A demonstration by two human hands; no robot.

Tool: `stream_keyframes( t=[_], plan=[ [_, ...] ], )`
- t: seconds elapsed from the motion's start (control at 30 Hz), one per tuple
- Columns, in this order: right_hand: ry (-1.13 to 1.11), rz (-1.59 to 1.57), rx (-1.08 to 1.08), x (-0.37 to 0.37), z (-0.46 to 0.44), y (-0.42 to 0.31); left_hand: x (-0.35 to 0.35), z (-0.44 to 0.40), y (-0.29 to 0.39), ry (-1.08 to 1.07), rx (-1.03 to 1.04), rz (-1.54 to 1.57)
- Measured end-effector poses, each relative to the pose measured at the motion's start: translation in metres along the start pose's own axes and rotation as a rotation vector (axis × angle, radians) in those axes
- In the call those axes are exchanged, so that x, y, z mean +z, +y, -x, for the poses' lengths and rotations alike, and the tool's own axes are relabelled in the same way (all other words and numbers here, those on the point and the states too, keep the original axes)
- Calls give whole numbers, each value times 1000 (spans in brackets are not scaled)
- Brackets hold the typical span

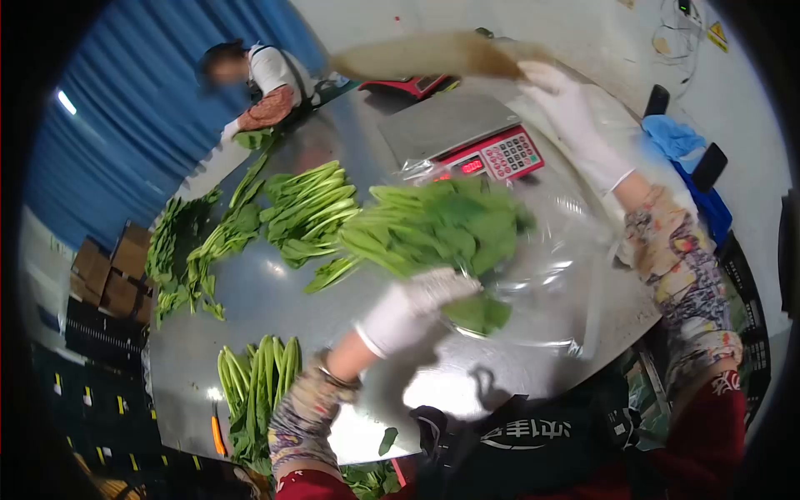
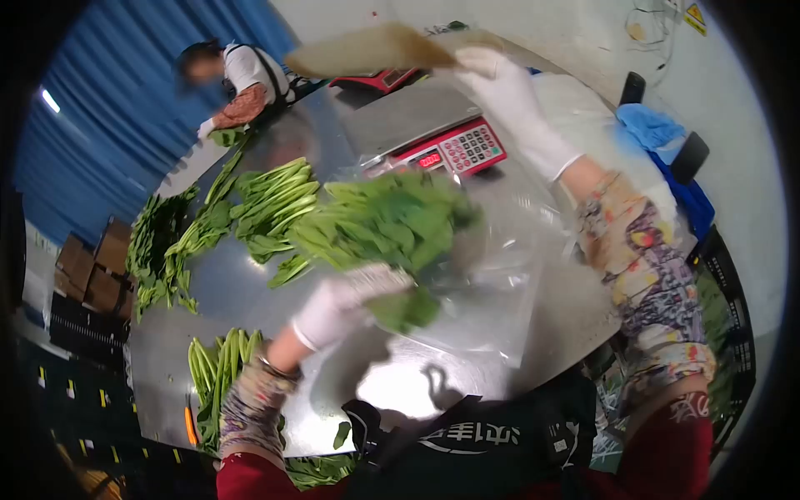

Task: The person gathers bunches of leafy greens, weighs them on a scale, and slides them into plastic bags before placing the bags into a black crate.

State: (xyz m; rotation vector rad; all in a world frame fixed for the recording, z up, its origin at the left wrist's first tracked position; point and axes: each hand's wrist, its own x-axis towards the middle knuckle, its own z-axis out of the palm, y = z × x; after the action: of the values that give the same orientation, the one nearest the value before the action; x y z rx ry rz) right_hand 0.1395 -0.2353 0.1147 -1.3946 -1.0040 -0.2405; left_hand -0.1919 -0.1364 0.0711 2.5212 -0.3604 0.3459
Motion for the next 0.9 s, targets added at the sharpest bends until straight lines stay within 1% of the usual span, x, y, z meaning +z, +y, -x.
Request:
stream_keyframes(
  t=[0.03,0.07,0.1,0.17,0.2,0.23,0.3,0.37,0.4,0.47,0.5,0.53,0.57,0.6,0.63,0.67,0.7,0.77,0.8,0.83,0.9],
  plan=[
    [-84,173,-151,15,16,33,33,16,0,-77,-65,6],
    [-68,-245,166,39,43,45,82,48,-24,-89,19,-130],
    [-184,285,55,44,58,63,109,70,-31,-277,-30,-61],
    [-362,394,215,55,81,110,116,83,-8,-377,-161,-58],
    [-380,391,199,52,86,118,101,75,2,-361,-227,59],
    [-398,389,180,52,89,114,96,71,2,-241,-221,165],
    [-403,364,201,43,95,99,82,58,6,56,-249,228],
    [-407,313,255,25,101,77,78,37,6,290,-341,-65],
    [-380,239,397,19,105,49,80,29,-4,398,-382,-160],
    [-533,187,411,-8,117,32,89,15,-34,608,-474,-346],
    [-608,163,418,-21,124,24,94,11,-54,668,-543,-393],
    [-678,90,484,-36,132,13,99,9,-72,548,-650,-418],
    [-748,13,551,-50,141,2,113,16,-104,313,-691,-356],
    [-819,-68,617,-64,151,-11,116,17,-117,209,-688,-369],
    [-920,-28,676,-78,158,-27,108,10,-115,107,-683,-385],
    [-1019,12,732,-92,164,-44,102,4,-109,108,-727,-376],
    [-1116,49,796,-103,174,-54,98,-2,-97,249,-684,-365],
    [-1188,64,730,-125,199,-56,86,-19,-27,378,-603,-189],
    [-1222,71,698,-133,211,-57,98,-19,3,356,-526,-175],
    [-1198,72,747,-138,221,-60,119,-17,29,335,-451,-163],
    [-1163,72,824,-141,235,-64,167,-11,62,320,-307,-363]
  ],
)
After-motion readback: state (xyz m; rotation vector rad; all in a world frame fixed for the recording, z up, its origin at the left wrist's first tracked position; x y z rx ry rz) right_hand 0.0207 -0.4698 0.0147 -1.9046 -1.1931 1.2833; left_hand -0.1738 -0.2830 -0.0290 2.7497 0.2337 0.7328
